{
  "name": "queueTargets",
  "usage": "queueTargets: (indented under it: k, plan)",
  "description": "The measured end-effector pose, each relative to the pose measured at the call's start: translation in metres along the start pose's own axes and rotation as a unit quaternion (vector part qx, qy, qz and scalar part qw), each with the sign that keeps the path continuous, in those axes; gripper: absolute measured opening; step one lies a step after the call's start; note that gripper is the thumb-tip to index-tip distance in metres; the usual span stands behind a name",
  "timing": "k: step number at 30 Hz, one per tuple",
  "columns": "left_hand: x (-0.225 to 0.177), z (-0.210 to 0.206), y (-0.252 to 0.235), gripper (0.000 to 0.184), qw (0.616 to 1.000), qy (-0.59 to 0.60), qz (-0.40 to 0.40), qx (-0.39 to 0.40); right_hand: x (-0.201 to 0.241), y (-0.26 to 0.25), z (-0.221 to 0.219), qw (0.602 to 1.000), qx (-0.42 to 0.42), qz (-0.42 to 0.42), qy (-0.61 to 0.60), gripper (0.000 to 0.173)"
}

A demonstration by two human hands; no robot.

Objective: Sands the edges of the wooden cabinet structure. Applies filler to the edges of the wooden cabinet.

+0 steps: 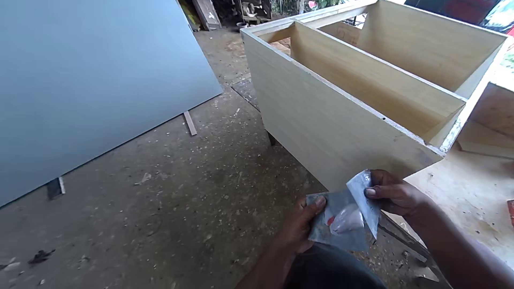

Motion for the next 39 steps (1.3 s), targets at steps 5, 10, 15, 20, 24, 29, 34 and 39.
queueTargets:
  k: [5,10,15,20,24,29,34,39]
  plan:
    - [-0.033,0.005,0.011,0.026,0.989,-0.106,-0.077,-0.073,-0.055,0.058,0.058,0.903,-0.266,-0.215,0.262,0.03]
    - [-0.009,0.019,0.009,0.042,0.956,-0.212,-0.066,-0.19,0.041,0.055,-0.061,0.713,-0.303,0.073,0.629,0.032]
    - [0.008,0.015,0.001,0.039,0.941,-0.235,-0.081,-0.23,0.002,0.032,-0.111,0.605,-0.227,0.036,0.763,0.041]
    - [0.011,0.009,0.0,0.042,0.931,-0.28,-0.084,-0.218,0.02,0.028,-0.104,0.615,-0.249,0.018,0.748,0.041]
    - [0.011,0.013,0.0,0.041,0.923,-0.297,-0.076,-0.232,0.016,0.021,-0.108,0.608,-0.231,0.008,0.759,0.04]
    - [0.01,0.012,0.0,0.042,0.927,-0.283,-0.076,-0.236,0.007,0.016,-0.104,0.592,-0.219,-0.002,0.775,0.044]
    - [0.005,0.022,0.001,0.042,0.931,-0.247,-0.076,-0.257,-0.008,0.023,-0.112,0.577,-0.179,0.028,0.796,0.042]
    - [0.005,0.028,0.002,0.041,0.945,-0.189,-0.053,-0.262,0.017,0.033,-0.1,0.708,-0.18,0.087,0.677,0.035]
Point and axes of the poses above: each hand's wrist, its own y-axis away from the middle knuckle, its own z-axis out of the back of the hand, x = y × z, the point moved 8 cm from there along -y, towards the middle knuckle, and after that the axes turned 13 degrees about x, right-handed, at the moved point
